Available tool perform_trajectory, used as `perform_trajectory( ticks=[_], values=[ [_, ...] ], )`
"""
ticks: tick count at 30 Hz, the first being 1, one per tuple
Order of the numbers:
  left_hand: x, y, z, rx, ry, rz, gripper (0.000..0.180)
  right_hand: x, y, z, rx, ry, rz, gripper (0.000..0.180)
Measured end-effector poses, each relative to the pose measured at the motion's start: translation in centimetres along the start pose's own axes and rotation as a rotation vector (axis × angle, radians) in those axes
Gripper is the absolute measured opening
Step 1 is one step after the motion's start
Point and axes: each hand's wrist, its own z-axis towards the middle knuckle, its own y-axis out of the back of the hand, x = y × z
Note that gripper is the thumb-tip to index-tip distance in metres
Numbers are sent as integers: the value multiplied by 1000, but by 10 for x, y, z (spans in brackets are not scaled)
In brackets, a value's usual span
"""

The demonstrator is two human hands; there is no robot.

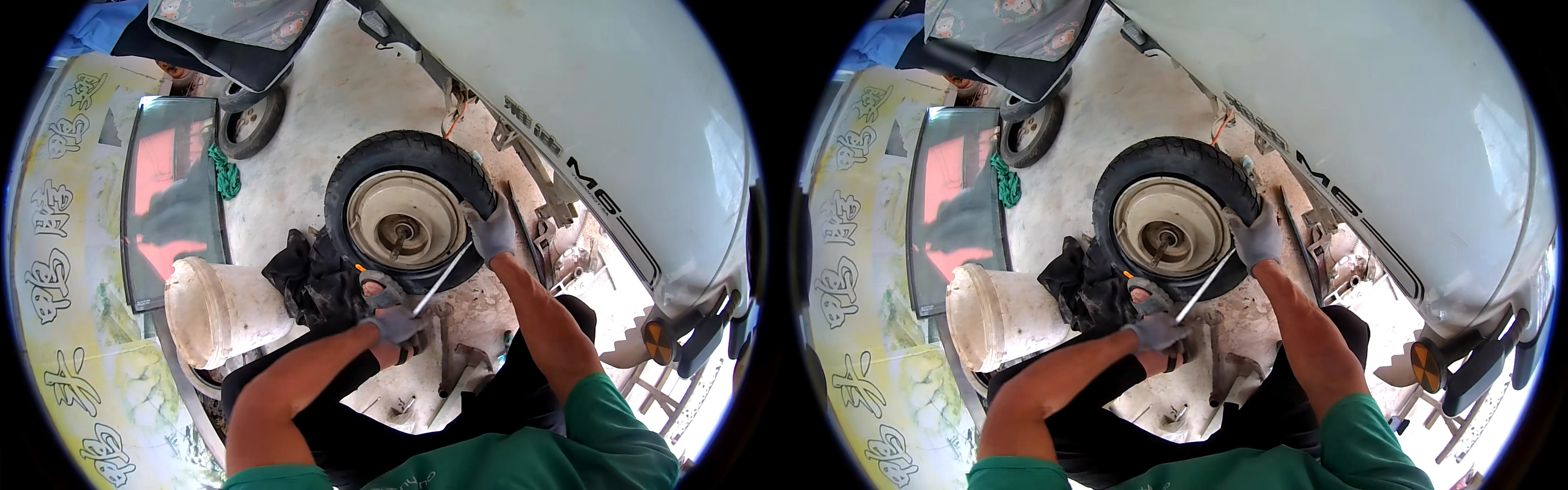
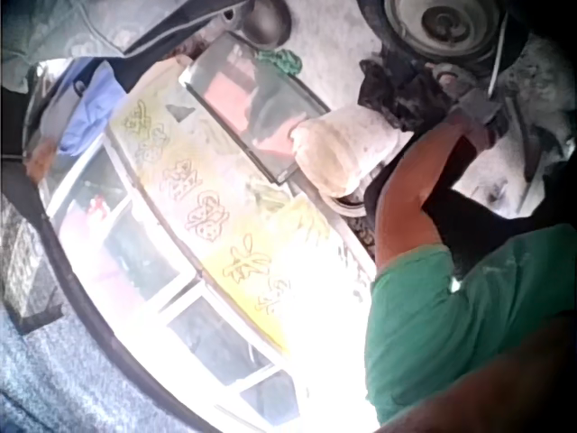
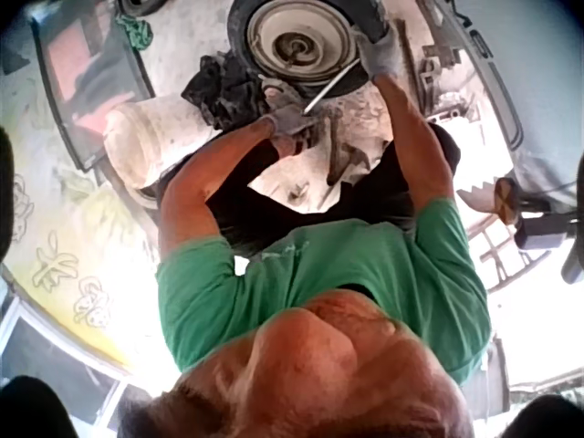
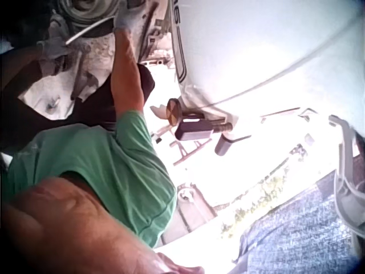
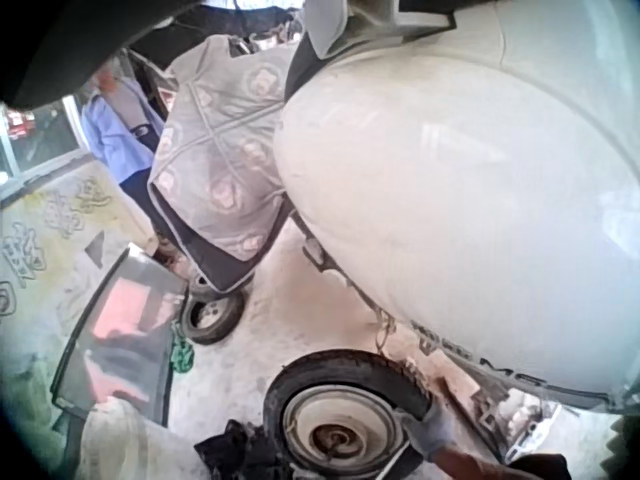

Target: The person uses a tire iron to pry the tire bead off the rim of a scooter wheel. They repeatedly insert the tool between the tire and rim, lever the bead over the edge, and rotate the wheel to work around the circumference.

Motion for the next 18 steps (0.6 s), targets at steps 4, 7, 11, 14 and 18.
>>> perform_trajectory(
  ticks=[4,7,11,14,18],
  values=[
    [-18,120,-86,-146,-43,113,42,-1,2,2,-44,26,-32,74],
    [9,186,-110,-610,-142,224,37,2,-5,0,-45,61,-23,73],
    [54,224,-44,-854,-415,-242,37,2,-2,7,-33,53,-65,74],
    [65,216,-3,-1030,-324,-204,40,1,-3,13,-10,100,-102,73],
    [48,180,14,-1144,-163,120,44,22,13,39,129,147,-112,78]
  ],
)
